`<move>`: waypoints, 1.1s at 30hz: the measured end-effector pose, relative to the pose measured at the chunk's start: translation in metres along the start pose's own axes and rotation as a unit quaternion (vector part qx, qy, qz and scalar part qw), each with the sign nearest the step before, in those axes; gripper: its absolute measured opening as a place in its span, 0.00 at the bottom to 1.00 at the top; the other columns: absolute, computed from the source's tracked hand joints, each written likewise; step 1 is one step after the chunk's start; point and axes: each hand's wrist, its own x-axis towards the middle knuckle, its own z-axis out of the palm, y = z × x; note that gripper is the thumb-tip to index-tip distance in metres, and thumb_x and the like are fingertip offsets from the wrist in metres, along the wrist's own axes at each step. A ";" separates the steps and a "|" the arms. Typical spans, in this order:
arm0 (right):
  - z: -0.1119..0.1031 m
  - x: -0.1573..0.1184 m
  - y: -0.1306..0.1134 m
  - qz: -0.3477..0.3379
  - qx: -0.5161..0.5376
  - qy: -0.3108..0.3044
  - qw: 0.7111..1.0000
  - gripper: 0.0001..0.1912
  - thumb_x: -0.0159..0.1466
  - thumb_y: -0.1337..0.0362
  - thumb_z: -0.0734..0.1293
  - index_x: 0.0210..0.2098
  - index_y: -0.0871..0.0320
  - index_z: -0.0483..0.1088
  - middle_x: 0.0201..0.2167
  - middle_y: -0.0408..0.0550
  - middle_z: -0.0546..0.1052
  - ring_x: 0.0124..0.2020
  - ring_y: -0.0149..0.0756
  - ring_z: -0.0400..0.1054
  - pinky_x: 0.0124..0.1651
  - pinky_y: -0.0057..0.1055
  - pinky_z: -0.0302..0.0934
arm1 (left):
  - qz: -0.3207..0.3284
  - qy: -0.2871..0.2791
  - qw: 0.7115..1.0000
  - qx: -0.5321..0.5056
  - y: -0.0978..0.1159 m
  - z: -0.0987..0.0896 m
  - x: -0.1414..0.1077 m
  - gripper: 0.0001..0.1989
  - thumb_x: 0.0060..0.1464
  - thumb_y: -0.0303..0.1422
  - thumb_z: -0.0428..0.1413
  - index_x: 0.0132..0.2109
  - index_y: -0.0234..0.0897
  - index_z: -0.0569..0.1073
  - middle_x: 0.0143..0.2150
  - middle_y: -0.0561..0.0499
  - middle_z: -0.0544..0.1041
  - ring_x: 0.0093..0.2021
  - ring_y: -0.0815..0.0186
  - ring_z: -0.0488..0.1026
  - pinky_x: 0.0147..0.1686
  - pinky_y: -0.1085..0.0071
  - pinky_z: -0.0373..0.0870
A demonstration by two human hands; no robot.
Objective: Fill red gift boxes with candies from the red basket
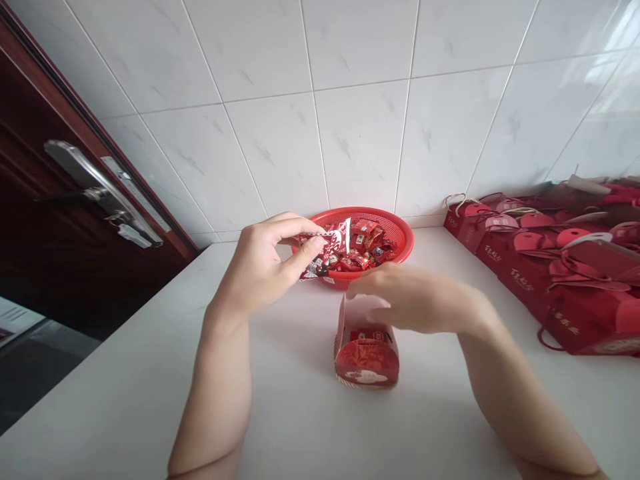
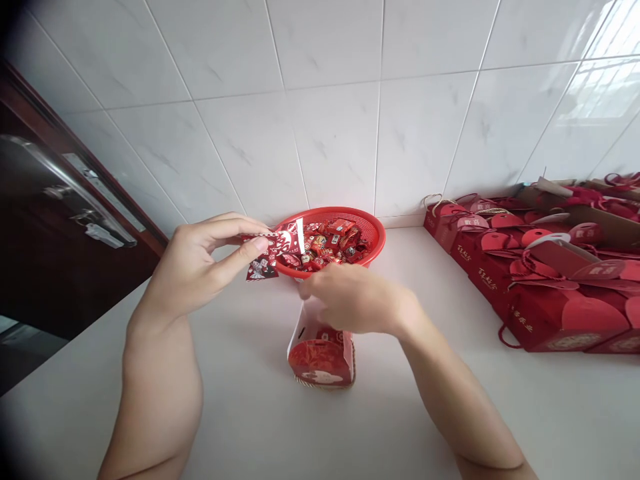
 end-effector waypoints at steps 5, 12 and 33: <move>-0.022 -0.015 0.009 0.072 0.092 0.187 0.975 0.09 0.66 0.58 0.67 0.39 0.57 0.75 0.34 0.48 0.79 0.33 0.37 0.72 0.34 0.31 0.63 | 0.004 -0.024 0.999 -0.032 0.003 0.000 -0.001 0.08 0.60 0.35 0.58 0.38 0.37 0.80 0.42 0.48 0.81 0.43 0.62 0.78 0.44 0.69 0.74; -0.019 -0.001 0.020 -0.016 0.232 0.202 0.951 0.20 0.64 0.51 0.70 0.48 0.58 0.74 0.38 0.50 0.80 0.31 0.34 0.70 0.31 0.31 0.64 | 0.028 -0.090 0.992 -0.083 0.005 0.013 0.001 0.09 0.62 0.36 0.56 0.41 0.39 0.81 0.43 0.48 0.82 0.45 0.62 0.78 0.46 0.68 0.75; -0.031 -0.024 0.019 0.048 0.167 0.283 0.943 0.07 0.63 0.59 0.71 0.38 0.55 0.76 0.22 0.40 0.70 0.22 0.29 0.62 0.24 0.28 0.55 | 0.024 -0.351 0.929 0.111 0.009 0.033 -0.007 0.10 0.63 0.36 0.53 0.43 0.45 0.80 0.59 0.51 0.70 0.53 0.59 0.72 0.48 0.66 0.68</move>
